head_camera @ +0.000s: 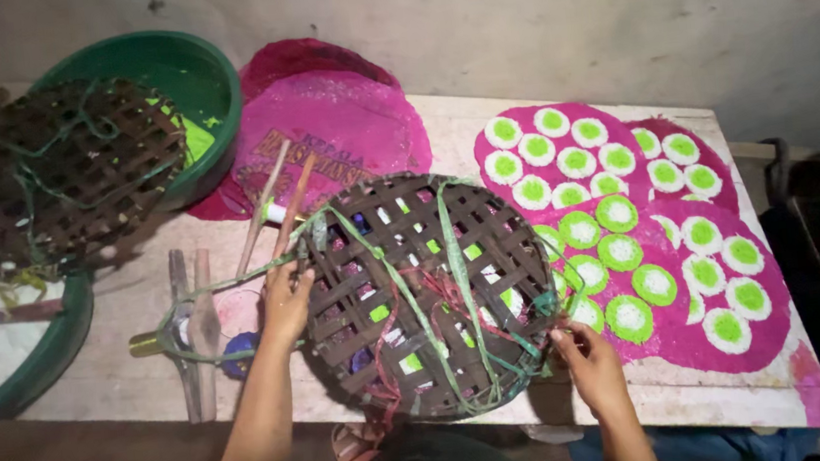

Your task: The person uncovers a steamer, removes a round tray of steamed cakes, and places them onto a large circular frame.

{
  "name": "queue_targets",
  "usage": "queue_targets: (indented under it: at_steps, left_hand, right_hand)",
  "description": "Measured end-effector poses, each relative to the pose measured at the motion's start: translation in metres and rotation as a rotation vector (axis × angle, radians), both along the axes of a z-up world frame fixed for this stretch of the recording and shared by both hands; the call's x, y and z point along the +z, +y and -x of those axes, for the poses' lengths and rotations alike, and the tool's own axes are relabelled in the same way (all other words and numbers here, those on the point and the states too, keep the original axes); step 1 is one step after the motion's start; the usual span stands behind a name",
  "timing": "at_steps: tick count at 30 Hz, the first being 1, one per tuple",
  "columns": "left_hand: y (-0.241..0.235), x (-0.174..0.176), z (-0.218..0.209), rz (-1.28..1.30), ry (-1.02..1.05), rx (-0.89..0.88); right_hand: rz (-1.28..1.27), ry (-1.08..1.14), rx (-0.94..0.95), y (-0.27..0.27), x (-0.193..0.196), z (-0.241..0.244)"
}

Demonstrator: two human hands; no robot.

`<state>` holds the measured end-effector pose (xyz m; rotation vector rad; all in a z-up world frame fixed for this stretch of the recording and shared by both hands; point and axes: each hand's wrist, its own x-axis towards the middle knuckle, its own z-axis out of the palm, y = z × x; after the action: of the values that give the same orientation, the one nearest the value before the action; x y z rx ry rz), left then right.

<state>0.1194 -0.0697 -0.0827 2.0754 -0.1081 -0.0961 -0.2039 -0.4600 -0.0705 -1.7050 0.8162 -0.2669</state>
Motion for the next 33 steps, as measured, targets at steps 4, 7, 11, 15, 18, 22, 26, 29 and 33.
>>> queue_targets:
  at_steps: [4,7,11,15,18,22,26,29,33]
  left_hand:
    - [-0.003,-0.002,-0.005,0.137,0.093,0.046]
    - [-0.004,-0.002,-0.004,0.023,-0.165,0.02]
    - [-0.009,0.019,0.001,0.217,-0.199,-0.006]
    - [-0.015,0.049,0.006,0.412,-0.025,-0.016]
    - [-0.022,0.058,-0.004,0.616,0.058,-0.064]
    - [-0.037,0.048,-0.041,0.611,0.22,0.114]
    - [-0.056,0.03,-0.066,0.054,-0.062,0.038]
    - [-0.07,0.033,-0.072,-0.27,-0.198,0.04]
    - [-0.083,0.056,-0.073,-0.259,-0.199,0.001]
  right_hand:
    - [-0.065,-0.044,0.048,-0.009,-0.012,-0.006]
    - [-0.086,-0.112,0.076,-0.011,-0.019,-0.011]
    - [-0.226,-0.322,0.103,-0.012,-0.007,-0.013]
    - [-0.486,-0.423,-0.003,-0.009,0.024,-0.009]
    - [-0.587,-0.545,0.008,-0.01,0.045,-0.009]
    - [-0.729,-0.645,-0.027,-0.022,0.065,-0.005]
    - [-0.723,-0.753,-0.04,-0.042,0.075,0.012]
    - [-0.708,-0.853,-0.068,-0.053,0.084,0.032]
    - [-0.62,-0.852,-0.195,-0.048,0.094,0.055]
